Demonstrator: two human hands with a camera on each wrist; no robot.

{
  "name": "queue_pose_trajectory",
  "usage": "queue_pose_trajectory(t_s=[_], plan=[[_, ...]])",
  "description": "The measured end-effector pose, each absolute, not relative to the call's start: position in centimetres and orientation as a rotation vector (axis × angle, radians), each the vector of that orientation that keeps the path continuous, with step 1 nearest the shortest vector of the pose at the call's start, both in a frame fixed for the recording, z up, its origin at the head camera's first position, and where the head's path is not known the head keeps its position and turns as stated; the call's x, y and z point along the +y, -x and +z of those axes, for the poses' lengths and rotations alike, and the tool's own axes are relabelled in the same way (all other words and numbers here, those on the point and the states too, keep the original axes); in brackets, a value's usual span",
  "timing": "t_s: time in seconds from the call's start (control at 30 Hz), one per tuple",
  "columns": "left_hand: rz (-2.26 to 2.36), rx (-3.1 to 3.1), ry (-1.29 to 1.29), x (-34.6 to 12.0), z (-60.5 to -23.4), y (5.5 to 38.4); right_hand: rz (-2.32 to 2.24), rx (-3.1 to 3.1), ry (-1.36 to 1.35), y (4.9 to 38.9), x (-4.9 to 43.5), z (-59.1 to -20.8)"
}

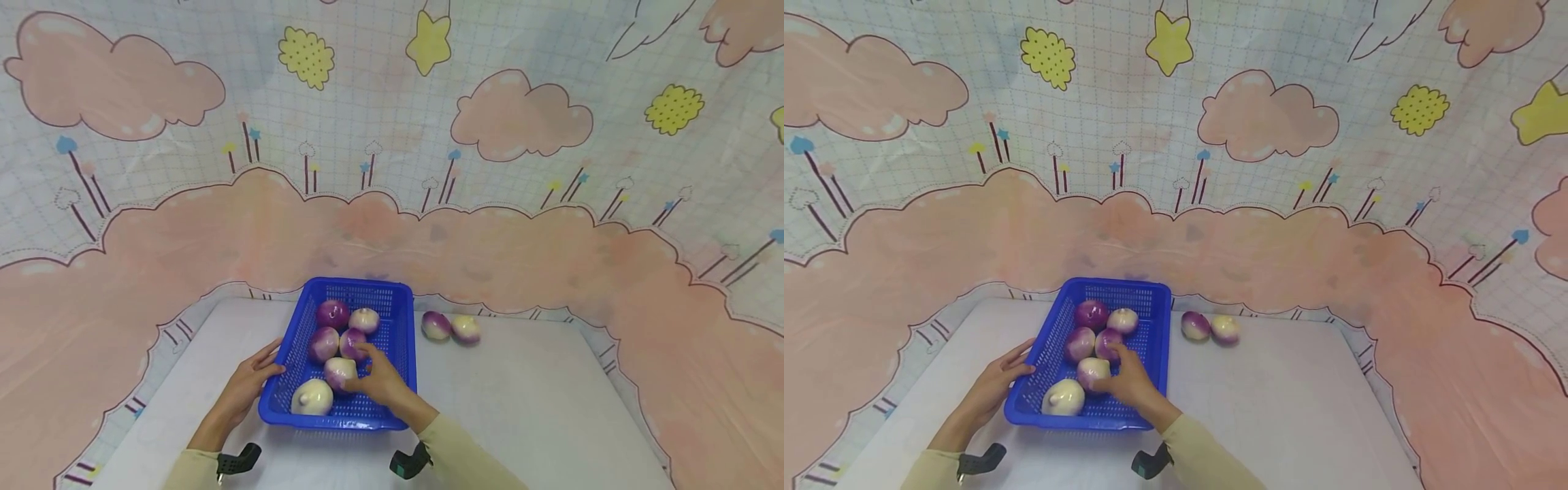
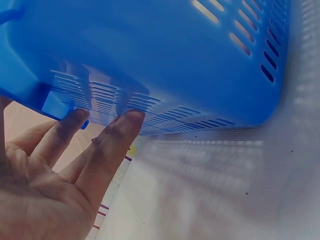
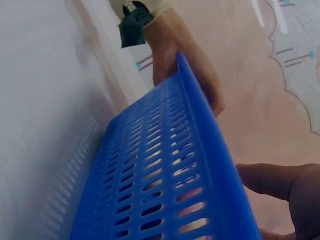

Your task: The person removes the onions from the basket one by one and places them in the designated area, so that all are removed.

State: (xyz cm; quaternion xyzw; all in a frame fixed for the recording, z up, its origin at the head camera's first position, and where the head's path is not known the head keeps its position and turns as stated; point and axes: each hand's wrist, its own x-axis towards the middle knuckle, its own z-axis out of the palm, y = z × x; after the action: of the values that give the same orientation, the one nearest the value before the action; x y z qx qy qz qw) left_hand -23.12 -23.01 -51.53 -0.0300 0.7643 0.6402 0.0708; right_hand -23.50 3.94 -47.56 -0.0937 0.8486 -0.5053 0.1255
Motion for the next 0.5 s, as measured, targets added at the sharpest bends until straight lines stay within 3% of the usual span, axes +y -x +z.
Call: queue_pose_trajectory(t_s=[0.5], plan=[[1.898,2.320,0.099,-22.9,-51.3,23.1,-1.388,2.471,0.332,25.1,2.9,-49.1]])
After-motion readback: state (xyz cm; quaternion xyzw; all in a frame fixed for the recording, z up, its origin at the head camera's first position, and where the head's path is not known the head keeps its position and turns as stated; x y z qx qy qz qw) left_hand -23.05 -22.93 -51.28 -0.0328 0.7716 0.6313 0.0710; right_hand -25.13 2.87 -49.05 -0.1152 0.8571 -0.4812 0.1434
